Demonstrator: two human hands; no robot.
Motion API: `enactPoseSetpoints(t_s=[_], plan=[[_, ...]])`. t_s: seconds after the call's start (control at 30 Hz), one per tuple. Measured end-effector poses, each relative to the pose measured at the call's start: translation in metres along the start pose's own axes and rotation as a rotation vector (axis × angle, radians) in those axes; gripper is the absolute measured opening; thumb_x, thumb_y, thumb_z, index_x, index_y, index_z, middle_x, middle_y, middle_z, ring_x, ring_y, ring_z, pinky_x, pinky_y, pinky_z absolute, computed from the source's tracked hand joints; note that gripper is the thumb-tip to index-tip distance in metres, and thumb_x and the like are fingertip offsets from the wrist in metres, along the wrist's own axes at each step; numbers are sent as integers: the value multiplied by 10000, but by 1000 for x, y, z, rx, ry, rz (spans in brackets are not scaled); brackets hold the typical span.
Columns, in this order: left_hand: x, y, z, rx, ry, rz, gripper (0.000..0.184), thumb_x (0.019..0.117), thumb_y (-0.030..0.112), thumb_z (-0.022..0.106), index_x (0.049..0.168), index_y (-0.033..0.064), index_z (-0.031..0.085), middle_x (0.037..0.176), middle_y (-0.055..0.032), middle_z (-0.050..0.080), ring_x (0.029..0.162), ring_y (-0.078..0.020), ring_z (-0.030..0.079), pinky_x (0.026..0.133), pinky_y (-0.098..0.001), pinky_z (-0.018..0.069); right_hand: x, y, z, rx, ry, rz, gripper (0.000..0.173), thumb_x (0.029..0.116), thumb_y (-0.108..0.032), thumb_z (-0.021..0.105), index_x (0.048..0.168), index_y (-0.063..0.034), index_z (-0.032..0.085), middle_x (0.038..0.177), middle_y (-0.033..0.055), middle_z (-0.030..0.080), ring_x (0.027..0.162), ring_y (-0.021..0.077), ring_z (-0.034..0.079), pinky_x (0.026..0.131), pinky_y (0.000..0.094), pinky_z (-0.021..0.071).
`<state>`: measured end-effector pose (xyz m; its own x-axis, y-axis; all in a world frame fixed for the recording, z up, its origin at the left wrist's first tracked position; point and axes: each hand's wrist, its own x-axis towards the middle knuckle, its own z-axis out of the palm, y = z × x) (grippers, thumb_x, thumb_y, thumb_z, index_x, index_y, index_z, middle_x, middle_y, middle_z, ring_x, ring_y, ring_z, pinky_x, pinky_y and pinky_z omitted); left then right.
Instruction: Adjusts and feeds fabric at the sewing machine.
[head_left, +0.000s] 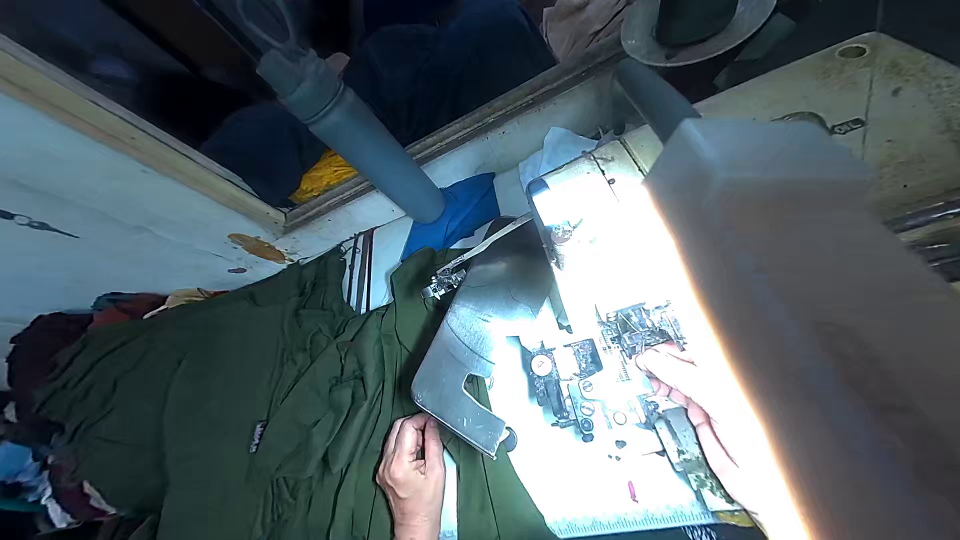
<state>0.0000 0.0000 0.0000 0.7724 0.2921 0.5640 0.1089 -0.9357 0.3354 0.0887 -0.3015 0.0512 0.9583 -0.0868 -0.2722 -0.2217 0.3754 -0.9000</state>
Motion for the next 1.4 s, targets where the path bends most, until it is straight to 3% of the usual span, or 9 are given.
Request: enactPoseSetpoints(t_s=[0.13, 0.27, 0.67, 1.23, 1.4], plan=[[0, 1, 0, -6, -5, -8, 206, 899, 113, 579, 826, -26, 713, 738, -83, 638, 672, -40, 572, 656, -130, 462, 1, -9, 7, 37, 41, 36, 79, 816, -67, 752, 884, -63, 712, 738, 51, 721, 623, 106, 678, 602, 210, 573], [0, 0, 1, -6, -5, -6, 205, 896, 114, 581, 824, -25, 714, 742, -88, 642, 677, -49, 578, 664, -135, 467, 0, -11, 7, 53, 30, 25, 51, 837, -43, 730, 884, -59, 718, 760, 52, 730, 645, 111, 689, 629, 215, 588], [-1, 0, 1, 9, -2, -7, 201, 895, 111, 579, 824, -19, 715, 742, -83, 644, 681, -43, 579, 670, -134, 466, -1, -8, 5, 65, 26, 43, 97, 853, -33, 732, 945, -41, 700, 792, 69, 747, 679, 131, 722, 649, 233, 610], [0, 1, 0, 2, -6, -10, 199, 889, 106, 578, 821, -28, 708, 735, -87, 634, 667, -46, 571, 649, -136, 460, 0, -9, 7, 64, 29, 33, 60, 848, -35, 725, 904, -48, 707, 764, 71, 734, 650, 126, 702, 628, 227, 596], [1, 1, 1, 4, -3, -5, 198, 893, 106, 577, 816, -25, 705, 730, -77, 629, 663, -41, 562, 645, -133, 454, 0, -8, 5, 66, 16, 18, 94, 851, -47, 726, 941, -52, 700, 793, 70, 744, 681, 126, 719, 649, 228, 605]])
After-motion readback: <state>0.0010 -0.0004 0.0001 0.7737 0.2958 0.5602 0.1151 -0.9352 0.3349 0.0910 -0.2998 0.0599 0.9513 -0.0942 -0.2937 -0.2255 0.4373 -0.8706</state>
